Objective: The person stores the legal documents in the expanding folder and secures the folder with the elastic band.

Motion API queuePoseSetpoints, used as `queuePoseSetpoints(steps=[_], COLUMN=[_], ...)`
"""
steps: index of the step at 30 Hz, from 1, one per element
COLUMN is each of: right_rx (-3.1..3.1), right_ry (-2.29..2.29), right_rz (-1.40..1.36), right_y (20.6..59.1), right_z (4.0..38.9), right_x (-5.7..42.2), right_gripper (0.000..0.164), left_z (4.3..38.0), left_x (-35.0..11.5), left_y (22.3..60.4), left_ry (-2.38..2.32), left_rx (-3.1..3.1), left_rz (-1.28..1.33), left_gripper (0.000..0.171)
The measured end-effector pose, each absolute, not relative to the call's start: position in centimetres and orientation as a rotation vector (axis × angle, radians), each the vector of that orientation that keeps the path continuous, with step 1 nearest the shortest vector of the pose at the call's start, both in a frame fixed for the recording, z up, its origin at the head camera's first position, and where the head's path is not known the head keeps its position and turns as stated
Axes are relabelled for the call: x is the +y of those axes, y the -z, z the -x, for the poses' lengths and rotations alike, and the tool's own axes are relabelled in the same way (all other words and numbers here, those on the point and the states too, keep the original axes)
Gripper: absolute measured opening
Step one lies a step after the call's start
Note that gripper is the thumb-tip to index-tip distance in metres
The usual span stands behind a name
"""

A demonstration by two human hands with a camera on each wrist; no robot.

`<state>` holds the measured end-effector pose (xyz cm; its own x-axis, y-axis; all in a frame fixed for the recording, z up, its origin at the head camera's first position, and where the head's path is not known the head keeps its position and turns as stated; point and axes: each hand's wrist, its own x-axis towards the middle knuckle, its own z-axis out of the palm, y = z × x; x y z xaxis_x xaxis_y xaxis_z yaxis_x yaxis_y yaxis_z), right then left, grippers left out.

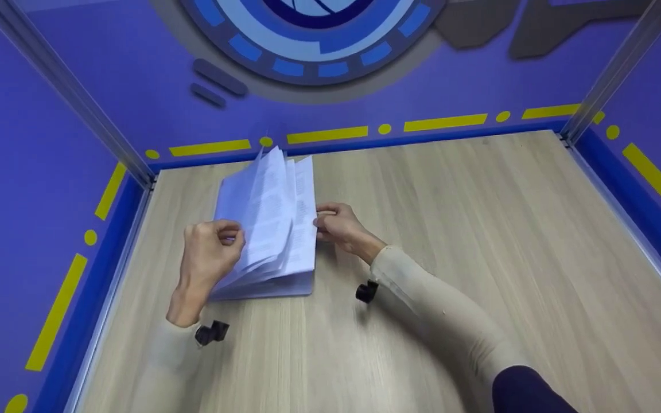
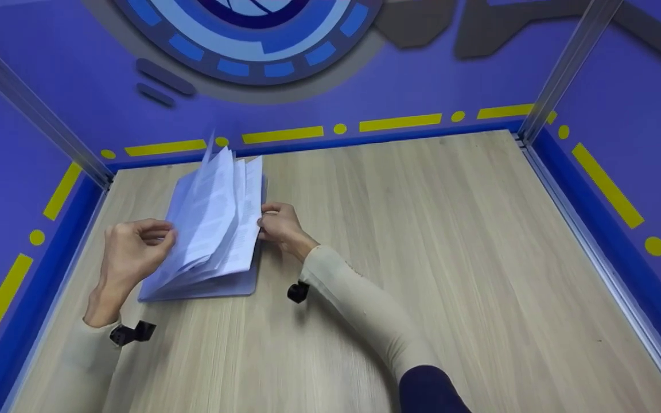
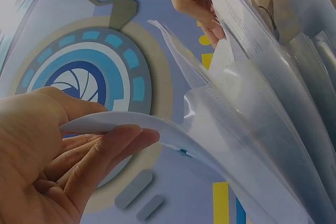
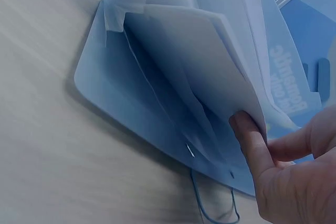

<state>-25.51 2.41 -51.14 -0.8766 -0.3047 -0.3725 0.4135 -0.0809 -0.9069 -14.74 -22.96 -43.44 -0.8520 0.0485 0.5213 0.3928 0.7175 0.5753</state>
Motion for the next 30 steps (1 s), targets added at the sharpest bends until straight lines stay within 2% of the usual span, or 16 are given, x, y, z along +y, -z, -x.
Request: queuePoseSetpoints(steps=[19, 30], right_rx=[1.608, 1.437], right_ry=[2.050, 2.161], right_rz=[-0.166, -0.152], right_y=[52.2, 52.6], right_z=[25.0, 24.8], right_x=[-0.8, -2.1], right_gripper=[0.056, 0.054], left_z=[14.7, 14.7], left_x=[-23.0, -23.1], left_y=[43.4, 43.5], left_ry=[0.975, 0.972], left_rx=[-2.428, -2.435], left_rz=[0.363, 0.357], left_gripper=[0.008, 0.008])
